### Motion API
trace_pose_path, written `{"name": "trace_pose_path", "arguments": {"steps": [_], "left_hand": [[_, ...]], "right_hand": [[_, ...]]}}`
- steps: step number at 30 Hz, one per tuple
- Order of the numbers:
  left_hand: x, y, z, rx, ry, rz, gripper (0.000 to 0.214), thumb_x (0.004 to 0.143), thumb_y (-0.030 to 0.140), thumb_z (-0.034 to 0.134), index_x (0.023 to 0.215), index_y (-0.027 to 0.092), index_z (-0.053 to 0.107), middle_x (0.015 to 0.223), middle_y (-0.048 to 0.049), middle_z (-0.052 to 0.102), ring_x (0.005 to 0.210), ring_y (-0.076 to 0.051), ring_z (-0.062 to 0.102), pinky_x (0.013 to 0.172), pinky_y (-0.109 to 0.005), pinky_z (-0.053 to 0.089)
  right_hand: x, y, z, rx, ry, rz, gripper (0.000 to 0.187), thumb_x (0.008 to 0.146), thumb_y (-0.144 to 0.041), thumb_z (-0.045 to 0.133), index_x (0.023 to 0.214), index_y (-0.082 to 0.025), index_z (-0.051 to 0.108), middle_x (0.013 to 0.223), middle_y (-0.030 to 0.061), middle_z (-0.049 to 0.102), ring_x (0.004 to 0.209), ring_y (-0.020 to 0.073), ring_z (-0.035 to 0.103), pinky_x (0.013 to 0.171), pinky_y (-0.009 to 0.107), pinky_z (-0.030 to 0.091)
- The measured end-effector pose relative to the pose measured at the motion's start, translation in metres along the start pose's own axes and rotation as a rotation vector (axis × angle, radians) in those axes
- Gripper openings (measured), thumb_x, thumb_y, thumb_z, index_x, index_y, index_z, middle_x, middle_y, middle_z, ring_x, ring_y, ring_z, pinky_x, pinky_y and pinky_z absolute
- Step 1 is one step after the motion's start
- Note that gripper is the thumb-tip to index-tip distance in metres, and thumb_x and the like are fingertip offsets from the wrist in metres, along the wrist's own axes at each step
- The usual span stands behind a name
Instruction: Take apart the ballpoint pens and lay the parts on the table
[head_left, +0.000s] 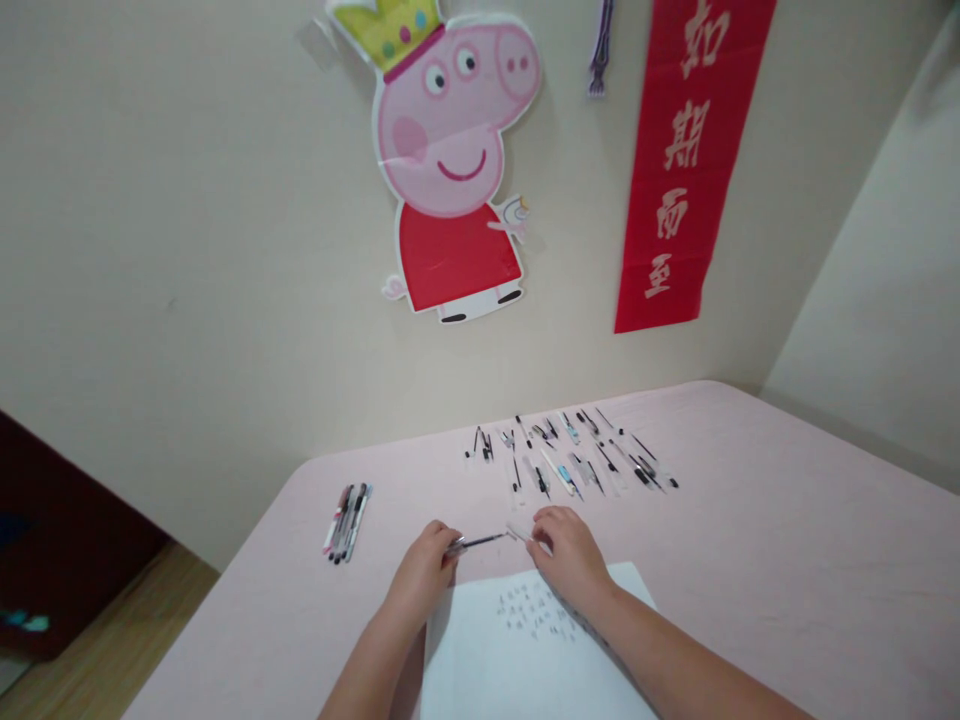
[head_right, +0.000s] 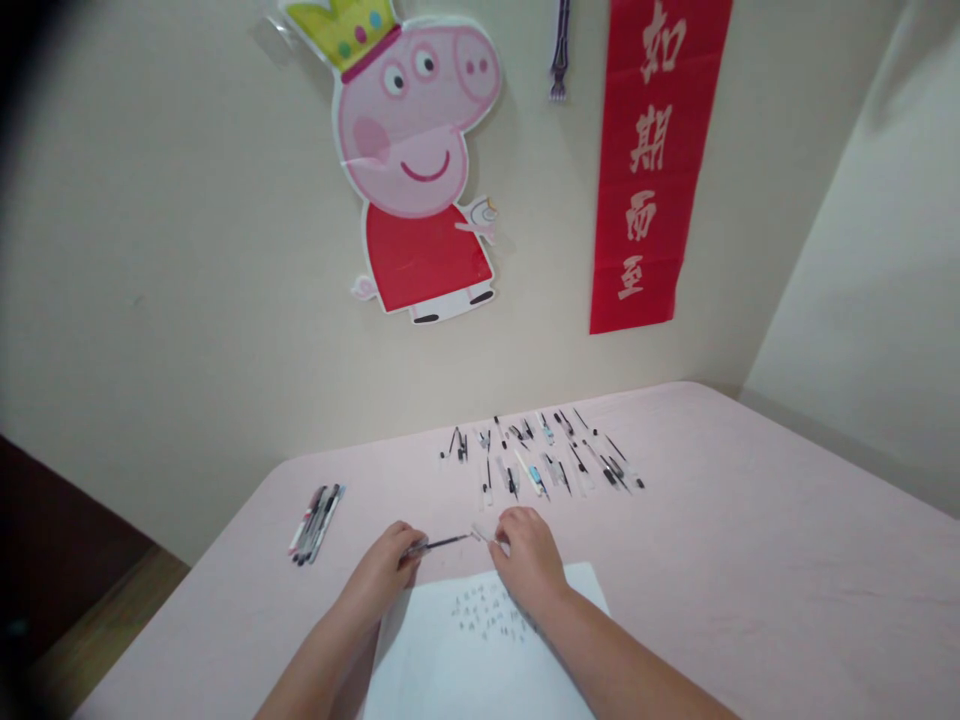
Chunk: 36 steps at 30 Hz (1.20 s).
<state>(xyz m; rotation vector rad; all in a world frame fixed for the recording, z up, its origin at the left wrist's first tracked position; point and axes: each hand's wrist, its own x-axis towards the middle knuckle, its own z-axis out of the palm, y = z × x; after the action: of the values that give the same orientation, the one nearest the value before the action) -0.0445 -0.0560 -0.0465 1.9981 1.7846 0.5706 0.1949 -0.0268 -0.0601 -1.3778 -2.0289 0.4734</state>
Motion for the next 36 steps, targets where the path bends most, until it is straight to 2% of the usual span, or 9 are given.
{"name": "trace_pose_path", "arguments": {"steps": [5,11,16,20,26,29,31,36], "left_hand": [[0.001,0.003,0.0,0.045,0.004,-0.011,0.024,0.074,0.003,0.049,0.086,0.017,0.064,0.091,-0.0045,0.058,0.086,-0.015,0.056,0.079,-0.024,0.041],[0.002,0.006,-0.007,0.063,-0.021,0.037,0.021,0.075,0.005,0.048,0.082,0.018,0.064,0.088,-0.004,0.058,0.084,-0.015,0.055,0.077,-0.024,0.04],[0.005,0.005,-0.01,0.057,-0.068,0.1,0.024,0.074,0.006,0.047,0.083,0.018,0.066,0.089,-0.0055,0.058,0.084,-0.017,0.056,0.076,-0.025,0.041],[0.013,0.006,-0.007,0.015,-0.078,0.148,0.025,0.073,0.006,0.047,0.084,0.018,0.066,0.09,-0.0062,0.059,0.086,-0.018,0.057,0.078,-0.027,0.042],[0.027,0.006,0.006,-0.085,-0.036,0.195,0.027,0.072,0.006,0.049,0.09,0.017,0.066,0.094,-0.0076,0.06,0.09,-0.019,0.057,0.083,-0.03,0.044],[0.025,-0.001,0.009,-0.124,0.037,0.144,0.035,0.068,0.004,0.05,0.098,0.017,0.063,0.1,-0.0077,0.06,0.093,-0.019,0.057,0.086,-0.031,0.044],[0.022,-0.006,0.009,-0.129,0.099,0.061,0.04,0.066,0.002,0.05,0.103,0.016,0.06,0.101,-0.0079,0.059,0.093,-0.018,0.057,0.086,-0.032,0.045],[0.016,-0.001,0.001,0.013,0.18,-0.151,0.036,0.074,0.004,0.047,0.108,0.014,0.052,0.095,-0.0071,0.06,0.087,-0.018,0.059,0.078,-0.029,0.045]], "right_hand": [[-0.001,-0.009,-0.004,-0.11,-0.083,-0.005,0.013,0.079,-0.021,0.059,0.089,-0.017,0.066,0.095,0.0077,0.06,0.093,0.0222,0.052,0.084,0.031,0.037],[0.005,-0.022,-0.003,-0.186,-0.234,-0.045,0.019,0.083,-0.022,0.055,0.097,-0.017,0.066,0.099,0.0084,0.06,0.094,0.0222,0.054,0.081,0.03,0.037],[0.015,-0.025,0.001,-0.218,-0.28,-0.027,0.019,0.084,-0.013,0.049,0.089,-0.016,0.068,0.097,0.0094,0.061,0.088,0.0208,0.057,0.075,0.027,0.037],[0.025,-0.026,0.009,-0.215,-0.277,-0.023,0.017,0.084,-0.017,0.051,0.085,-0.016,0.068,0.095,0.009,0.062,0.084,0.0195,0.059,0.071,0.026,0.037],[0.036,-0.038,0.021,-0.151,-0.323,0.019,0.02,0.086,-0.023,0.052,0.088,-0.013,0.069,0.096,0.0111,0.063,0.087,0.0199,0.06,0.074,0.025,0.038],[0.036,-0.042,0.025,-0.11,-0.322,0.023,0.021,0.086,-0.025,0.053,0.09,-0.013,0.069,0.097,0.0118,0.063,0.09,0.0203,0.06,0.076,0.026,0.038],[0.036,-0.042,0.027,-0.096,-0.334,0.017,0.022,0.085,-0.026,0.053,0.091,-0.012,0.069,0.097,0.0122,0.062,0.091,0.0207,0.059,0.077,0.026,0.039],[0.035,-0.038,0.029,-0.086,-0.358,0.004,0.021,0.085,-0.023,0.051,0.093,-0.012,0.067,0.099,0.0123,0.06,0.092,0.0203,0.058,0.079,0.026,0.039]]}}
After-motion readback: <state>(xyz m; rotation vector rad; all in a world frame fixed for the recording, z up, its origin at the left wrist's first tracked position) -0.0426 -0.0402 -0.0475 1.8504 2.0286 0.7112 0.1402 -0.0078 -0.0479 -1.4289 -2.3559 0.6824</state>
